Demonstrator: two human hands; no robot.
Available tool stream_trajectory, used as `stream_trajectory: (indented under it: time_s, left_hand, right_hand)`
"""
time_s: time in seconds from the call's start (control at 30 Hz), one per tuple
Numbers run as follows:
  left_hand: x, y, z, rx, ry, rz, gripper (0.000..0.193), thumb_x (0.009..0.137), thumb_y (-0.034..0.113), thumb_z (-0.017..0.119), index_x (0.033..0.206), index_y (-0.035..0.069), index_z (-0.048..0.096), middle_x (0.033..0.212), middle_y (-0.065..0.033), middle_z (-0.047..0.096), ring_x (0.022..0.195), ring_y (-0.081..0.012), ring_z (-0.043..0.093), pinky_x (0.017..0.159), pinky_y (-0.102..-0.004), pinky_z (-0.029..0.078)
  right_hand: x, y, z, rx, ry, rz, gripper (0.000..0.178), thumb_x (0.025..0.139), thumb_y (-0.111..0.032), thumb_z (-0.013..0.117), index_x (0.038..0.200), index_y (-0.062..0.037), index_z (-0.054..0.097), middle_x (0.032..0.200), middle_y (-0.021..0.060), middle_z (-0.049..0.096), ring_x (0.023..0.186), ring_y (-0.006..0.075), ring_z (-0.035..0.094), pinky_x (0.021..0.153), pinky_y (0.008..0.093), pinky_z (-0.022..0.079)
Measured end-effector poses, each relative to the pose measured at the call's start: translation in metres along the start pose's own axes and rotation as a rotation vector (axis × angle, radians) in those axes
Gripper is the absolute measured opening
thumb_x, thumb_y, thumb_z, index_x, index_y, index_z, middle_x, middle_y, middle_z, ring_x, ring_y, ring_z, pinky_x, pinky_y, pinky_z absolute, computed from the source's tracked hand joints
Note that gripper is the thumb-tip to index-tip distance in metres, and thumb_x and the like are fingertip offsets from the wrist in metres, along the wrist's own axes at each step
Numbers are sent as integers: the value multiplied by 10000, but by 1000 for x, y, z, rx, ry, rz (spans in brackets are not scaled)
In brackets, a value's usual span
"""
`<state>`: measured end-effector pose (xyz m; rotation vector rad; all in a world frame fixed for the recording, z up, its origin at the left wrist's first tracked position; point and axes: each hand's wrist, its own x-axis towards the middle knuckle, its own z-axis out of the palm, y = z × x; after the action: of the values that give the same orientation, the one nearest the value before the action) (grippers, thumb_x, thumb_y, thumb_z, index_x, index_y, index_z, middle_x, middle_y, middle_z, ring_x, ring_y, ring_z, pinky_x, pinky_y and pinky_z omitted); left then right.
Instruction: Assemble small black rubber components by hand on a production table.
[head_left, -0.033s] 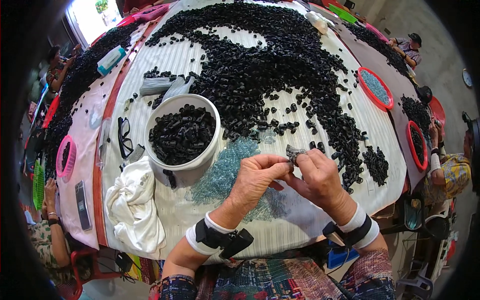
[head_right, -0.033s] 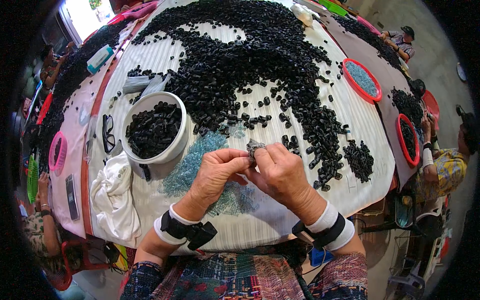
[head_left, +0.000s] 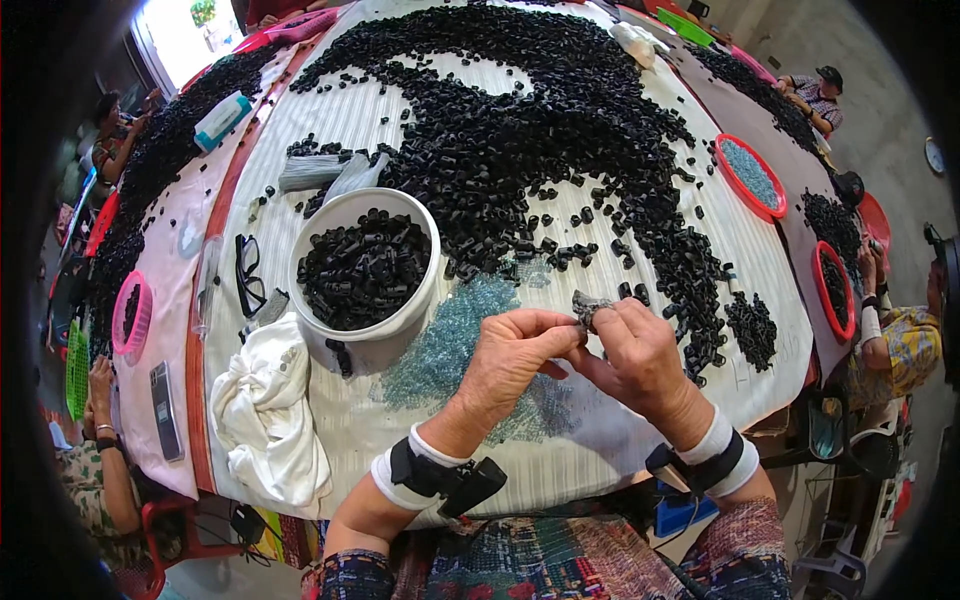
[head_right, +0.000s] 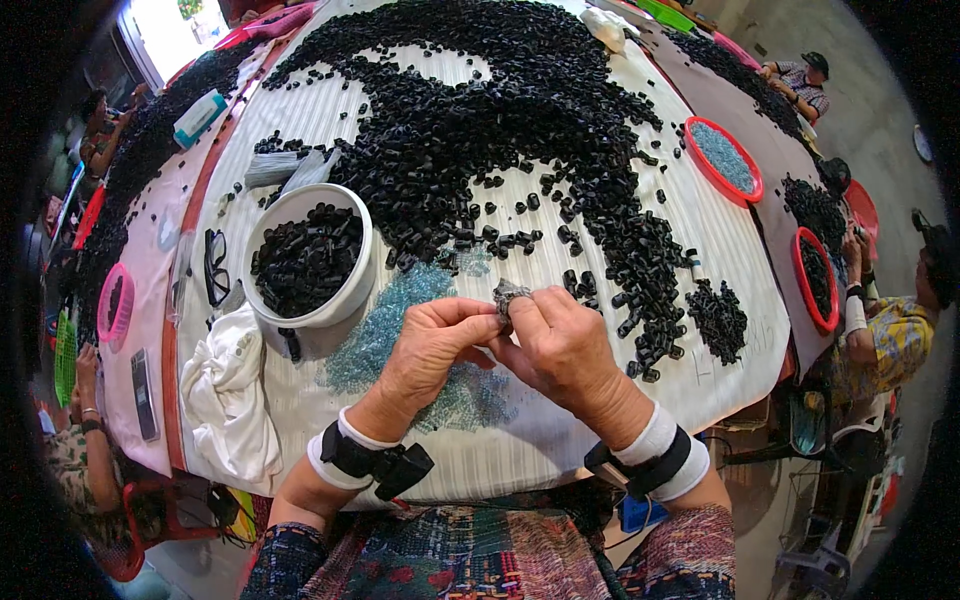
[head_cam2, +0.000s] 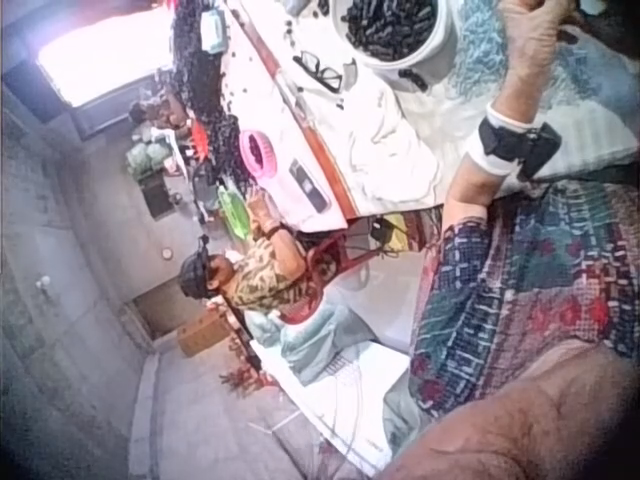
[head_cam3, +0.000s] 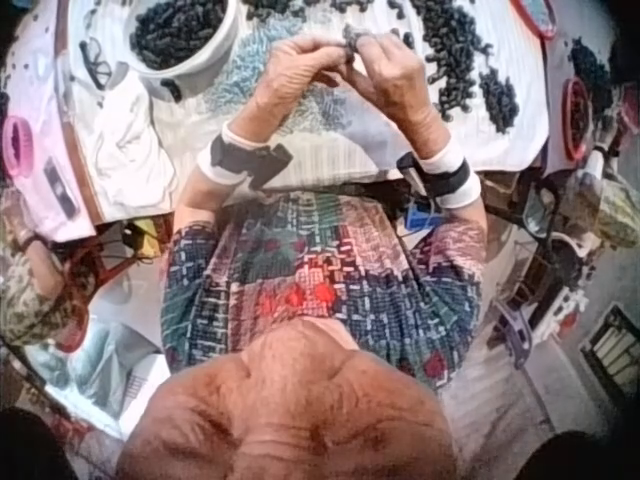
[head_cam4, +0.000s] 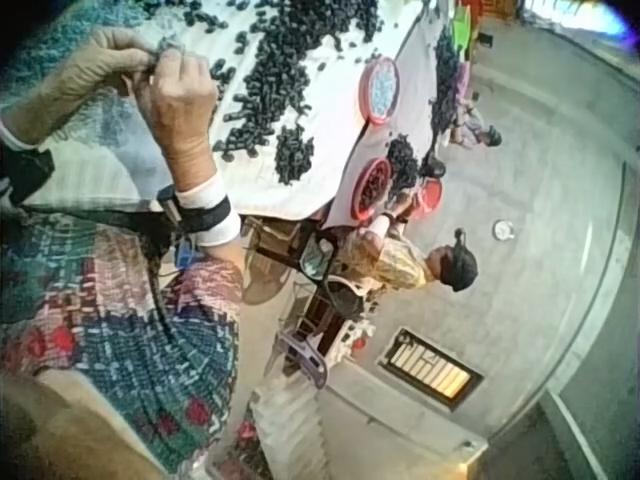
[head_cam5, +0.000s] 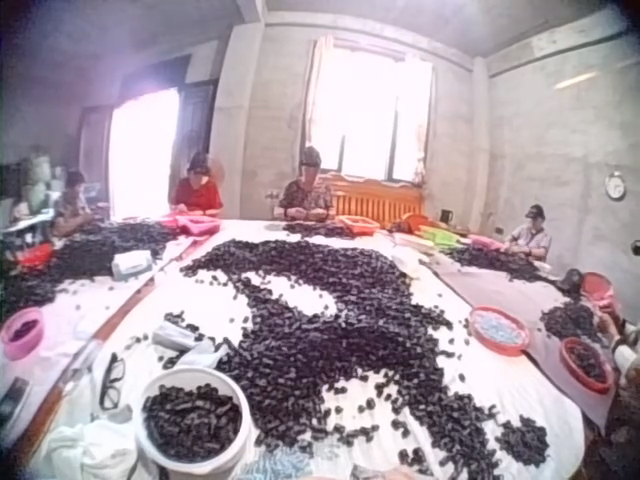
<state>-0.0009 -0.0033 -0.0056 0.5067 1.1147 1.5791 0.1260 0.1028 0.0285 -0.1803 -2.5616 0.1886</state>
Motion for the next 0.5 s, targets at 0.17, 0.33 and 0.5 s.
stream_trajectory:
  time_s: [0.17,0.33,0.5]
  left_hand:
    - [0,-2,-3,-13,-24,14,156,828,126,640,901,-12,656,771,-61,660,674,-121,631,571,-234,523]
    - [-3,-2,0,-22,-25,19,167,837,152,635,892,-4,653,753,-46,661,676,-108,630,563,-226,509]
    - [-4,-4,1,-50,-104,1,175,855,168,629,928,11,647,801,-45,667,702,-108,640,561,-224,510]
  right_hand:
    - [-1,-2,1,25,7,-11,224,667,-100,713,730,-30,510,649,92,495,598,247,534,513,333,453]
    - [-2,-1,1,56,57,-42,239,667,-97,726,714,-35,500,632,85,490,560,247,525,482,341,441]
    - [1,-1,-10,61,-8,-15,273,658,-136,750,772,-21,530,682,91,515,603,254,541,506,343,459]
